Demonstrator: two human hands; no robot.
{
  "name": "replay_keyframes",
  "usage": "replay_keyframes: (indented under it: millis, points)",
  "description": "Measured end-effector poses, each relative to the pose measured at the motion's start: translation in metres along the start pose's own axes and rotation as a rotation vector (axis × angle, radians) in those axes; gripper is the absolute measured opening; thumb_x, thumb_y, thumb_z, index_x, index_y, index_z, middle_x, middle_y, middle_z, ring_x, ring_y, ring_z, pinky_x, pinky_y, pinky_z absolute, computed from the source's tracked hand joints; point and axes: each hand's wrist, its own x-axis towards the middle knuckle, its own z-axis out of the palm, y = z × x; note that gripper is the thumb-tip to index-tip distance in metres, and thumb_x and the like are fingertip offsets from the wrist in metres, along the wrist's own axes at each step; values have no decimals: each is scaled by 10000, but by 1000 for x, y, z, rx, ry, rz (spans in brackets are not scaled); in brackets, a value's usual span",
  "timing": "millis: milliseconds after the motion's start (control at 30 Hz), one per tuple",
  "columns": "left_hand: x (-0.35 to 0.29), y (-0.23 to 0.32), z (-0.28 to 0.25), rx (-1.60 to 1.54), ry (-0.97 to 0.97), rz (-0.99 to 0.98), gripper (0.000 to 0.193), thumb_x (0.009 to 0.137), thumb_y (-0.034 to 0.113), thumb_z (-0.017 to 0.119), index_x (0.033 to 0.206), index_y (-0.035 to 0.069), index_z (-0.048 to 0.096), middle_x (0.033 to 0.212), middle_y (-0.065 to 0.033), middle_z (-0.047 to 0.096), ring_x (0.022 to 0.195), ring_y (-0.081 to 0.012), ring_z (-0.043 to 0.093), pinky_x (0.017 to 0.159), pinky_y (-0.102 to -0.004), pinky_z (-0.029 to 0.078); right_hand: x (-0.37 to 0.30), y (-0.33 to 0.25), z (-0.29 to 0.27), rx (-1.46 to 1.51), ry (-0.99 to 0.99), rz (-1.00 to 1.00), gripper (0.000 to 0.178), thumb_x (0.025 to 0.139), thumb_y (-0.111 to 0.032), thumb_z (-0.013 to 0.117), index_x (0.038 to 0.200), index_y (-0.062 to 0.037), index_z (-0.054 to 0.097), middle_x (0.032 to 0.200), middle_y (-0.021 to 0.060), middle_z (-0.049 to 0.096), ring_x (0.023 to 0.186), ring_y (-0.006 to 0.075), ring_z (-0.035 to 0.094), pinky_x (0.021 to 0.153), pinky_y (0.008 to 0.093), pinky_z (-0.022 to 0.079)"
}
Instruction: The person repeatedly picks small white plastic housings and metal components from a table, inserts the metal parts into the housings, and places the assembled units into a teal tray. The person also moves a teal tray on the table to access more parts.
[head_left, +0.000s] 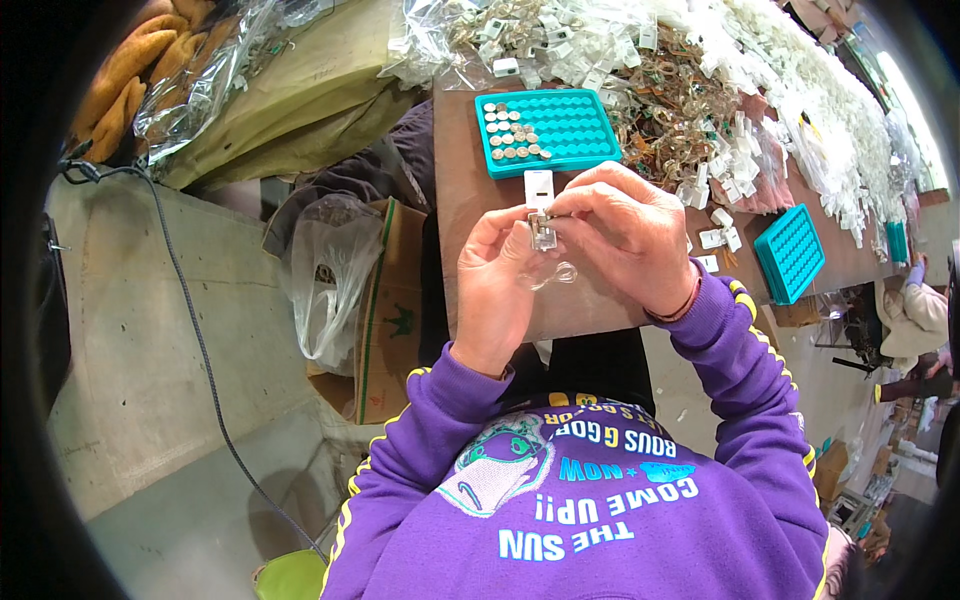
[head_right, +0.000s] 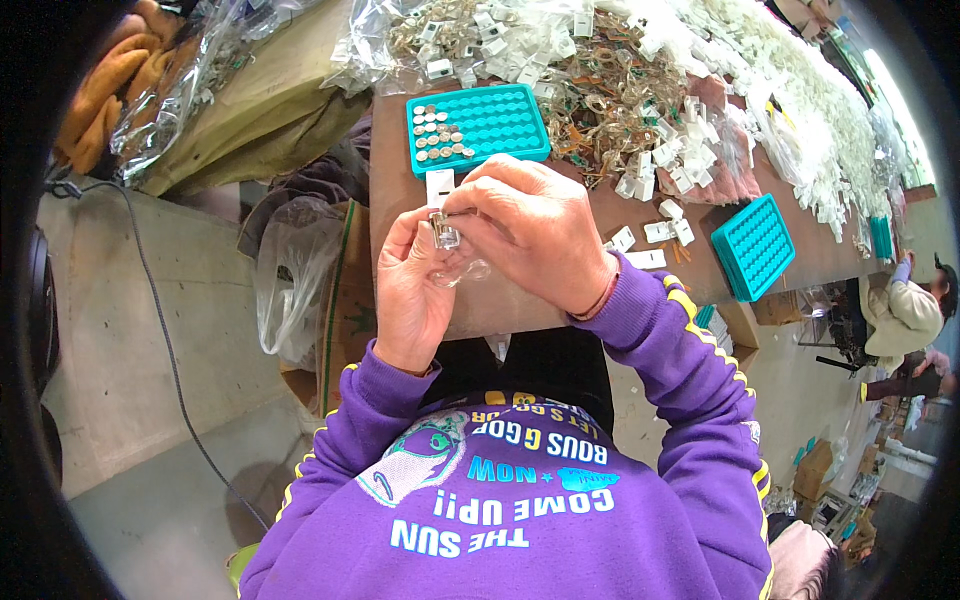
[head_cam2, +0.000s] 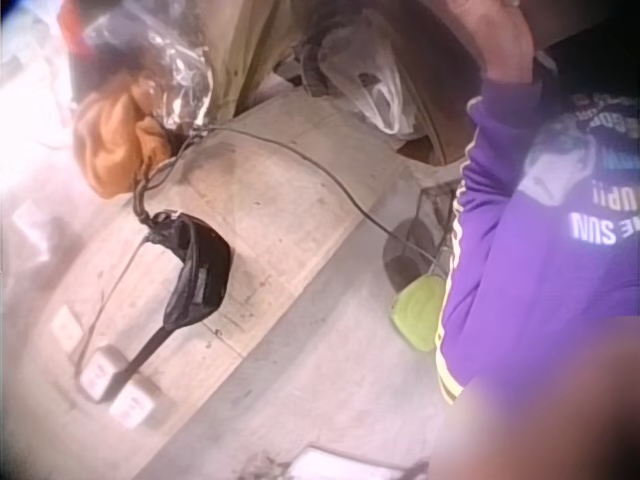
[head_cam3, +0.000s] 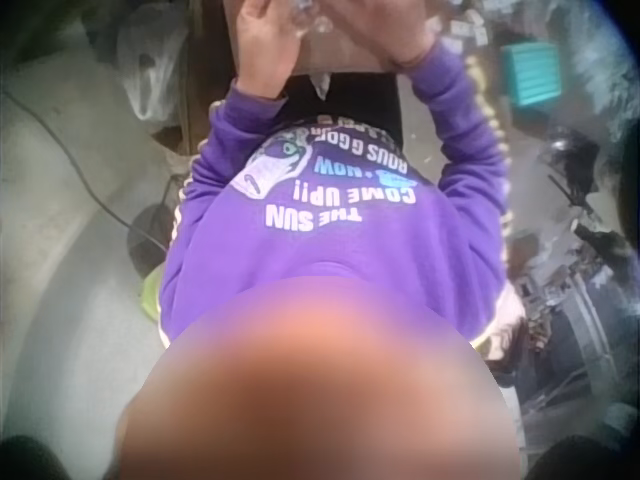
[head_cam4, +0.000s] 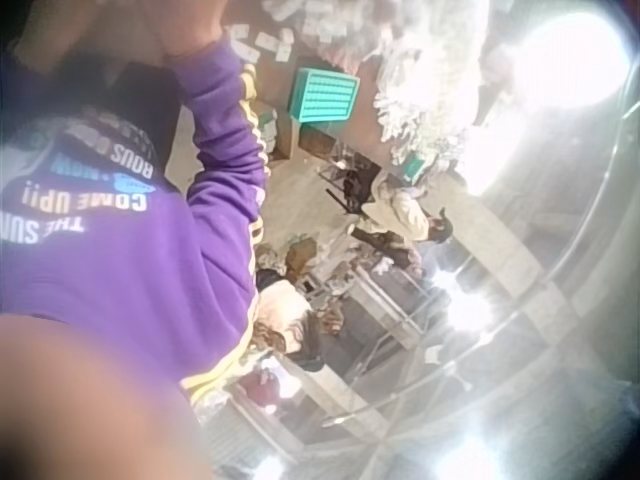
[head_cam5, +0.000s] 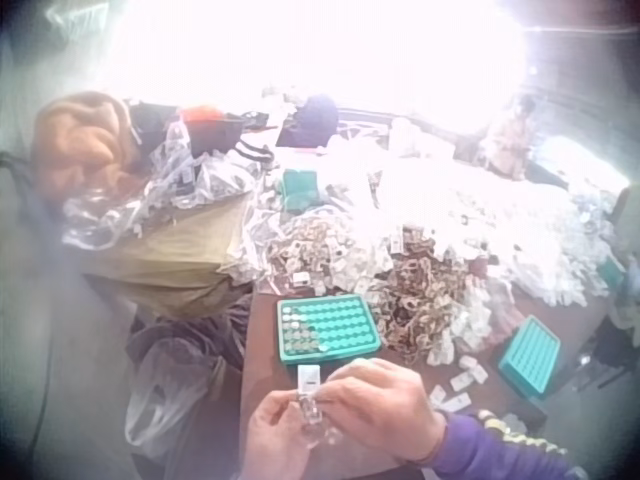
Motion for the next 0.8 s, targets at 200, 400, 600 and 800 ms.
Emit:
replay_keyframes:
  millis: [200, 400, 600, 800]
  points:
    - [0, -4, 2, -5, 37, 11, 192, 953, 131, 588, 1105, 14, 580, 992, -97, 668, 859, -191, 665, 779, -313, 554, -3, 0, 0, 42, 21, 55, 144, 717, -13, 715, 843, -58, 661, 800, 68, 632, 671, 213, 634, 586, 301, 521]
    - [0, -3, 6, -3, 60, 27, 164, 948, 101, 590, 1087, 14, 579, 980, -94, 666, 851, -181, 661, 778, -314, 552, -2, 2, 0, -127, -1, -81, 174, 712, -29, 702, 873, -71, 652, 808, 58, 619, 696, 237, 616, 618, 319, 514]
    - [-1, -4, 8, 88, 63, 59, 139, 947, 73, 582, 1071, 10, 583, 974, -95, 664, 840, -168, 654, 781, -325, 550, 5, -3, -13, -180, -242, -30, 115, 752, -88, 668, 851, -76, 610, 794, 61, 575, 724, 258, 615, 625, 359, 497]
    - [-2, -1, 8, 103, 75, -8, 131, 947, 78, 585, 1060, 10, 589, 974, -91, 664, 843, -162, 652, 789, -324, 549, 10, -7, -17, -250, -305, -53, 139, 741, -120, 653, 865, -83, 601, 776, 58, 563, 705, 246, 609, 630, 354, 495]
